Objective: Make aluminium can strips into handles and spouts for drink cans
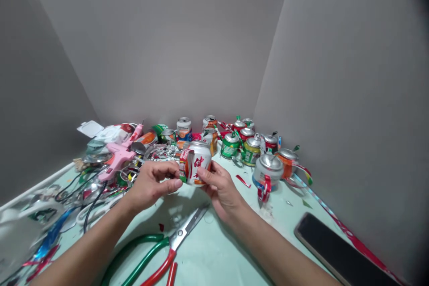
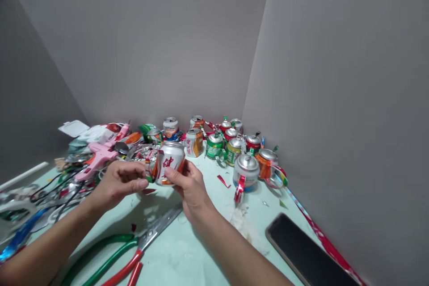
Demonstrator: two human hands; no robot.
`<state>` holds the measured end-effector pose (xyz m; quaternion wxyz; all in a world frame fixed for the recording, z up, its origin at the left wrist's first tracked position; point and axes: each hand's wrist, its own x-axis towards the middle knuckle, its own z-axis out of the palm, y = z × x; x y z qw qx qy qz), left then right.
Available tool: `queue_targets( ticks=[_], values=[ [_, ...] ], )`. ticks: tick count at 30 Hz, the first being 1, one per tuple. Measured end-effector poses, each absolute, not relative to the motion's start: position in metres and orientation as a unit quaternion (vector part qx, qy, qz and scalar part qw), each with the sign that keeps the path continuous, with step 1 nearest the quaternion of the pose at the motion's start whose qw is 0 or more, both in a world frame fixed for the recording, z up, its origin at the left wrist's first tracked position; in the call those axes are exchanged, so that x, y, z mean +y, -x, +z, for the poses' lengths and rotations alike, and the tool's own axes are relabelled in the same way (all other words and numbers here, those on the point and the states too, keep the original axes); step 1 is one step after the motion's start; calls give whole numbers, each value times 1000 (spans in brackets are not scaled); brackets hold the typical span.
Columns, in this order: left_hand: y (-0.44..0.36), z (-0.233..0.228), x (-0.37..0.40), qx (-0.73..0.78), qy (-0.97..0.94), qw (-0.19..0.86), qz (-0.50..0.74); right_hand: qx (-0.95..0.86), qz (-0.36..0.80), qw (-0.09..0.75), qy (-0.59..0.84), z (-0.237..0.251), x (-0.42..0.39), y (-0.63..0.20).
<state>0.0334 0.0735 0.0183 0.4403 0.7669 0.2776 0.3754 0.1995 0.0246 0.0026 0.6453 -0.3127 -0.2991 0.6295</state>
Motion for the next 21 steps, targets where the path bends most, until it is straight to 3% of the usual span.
queue_targets(
  ticks=[21],
  values=[
    [-28,23,74,271,-779,437,359,-303,636,653,277,0,28,-202]
  ],
)
